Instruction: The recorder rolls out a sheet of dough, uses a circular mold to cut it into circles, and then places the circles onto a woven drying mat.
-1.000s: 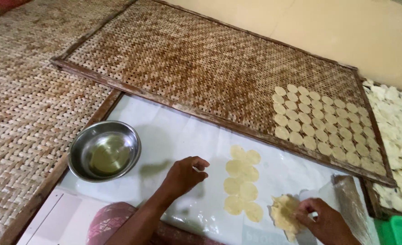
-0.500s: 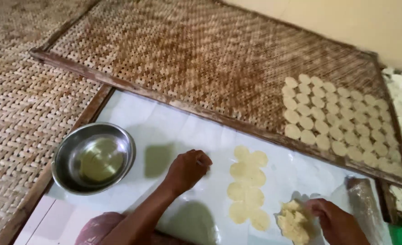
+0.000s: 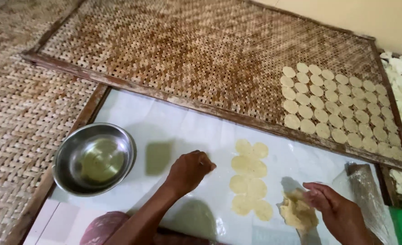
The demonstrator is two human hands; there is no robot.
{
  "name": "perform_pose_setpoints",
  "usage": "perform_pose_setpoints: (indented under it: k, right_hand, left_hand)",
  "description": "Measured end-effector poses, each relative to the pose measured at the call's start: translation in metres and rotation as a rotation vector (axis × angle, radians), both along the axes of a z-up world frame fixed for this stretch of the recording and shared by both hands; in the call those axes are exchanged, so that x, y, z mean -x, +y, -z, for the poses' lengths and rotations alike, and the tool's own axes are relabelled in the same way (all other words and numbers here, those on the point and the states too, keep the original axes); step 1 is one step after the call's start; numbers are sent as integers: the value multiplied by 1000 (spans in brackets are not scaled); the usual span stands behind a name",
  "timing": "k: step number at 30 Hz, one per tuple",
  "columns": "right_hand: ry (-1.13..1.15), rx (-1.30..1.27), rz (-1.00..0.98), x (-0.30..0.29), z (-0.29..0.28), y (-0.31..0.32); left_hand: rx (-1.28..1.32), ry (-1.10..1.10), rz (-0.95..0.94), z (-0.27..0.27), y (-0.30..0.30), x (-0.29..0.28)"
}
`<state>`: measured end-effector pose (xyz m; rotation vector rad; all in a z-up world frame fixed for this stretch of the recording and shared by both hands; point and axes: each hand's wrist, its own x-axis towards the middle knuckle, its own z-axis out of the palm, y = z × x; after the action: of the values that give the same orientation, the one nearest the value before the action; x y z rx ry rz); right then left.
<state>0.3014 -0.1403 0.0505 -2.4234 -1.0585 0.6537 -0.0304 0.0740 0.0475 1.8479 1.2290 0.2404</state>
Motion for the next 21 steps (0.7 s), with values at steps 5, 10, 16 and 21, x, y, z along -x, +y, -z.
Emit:
perform_pose_setpoints:
  k: [5,10,16,21]
  right_hand:
    - [-177,-186,-53,-4,9,-3]
    - [-222,-248,-96,-8,24,-10]
    - [-185,-303,-88,-26,68,-22]
    - [-197,-151,-99,-34,64,-18]
  left_hand:
    - [-45,-133,8,14,-8,7]
    - [-100,-317,-17,26,-14,11]
    - [-99,-171,-41,28,-14,7]
    - [-225,-196,132,17,-11,-11]
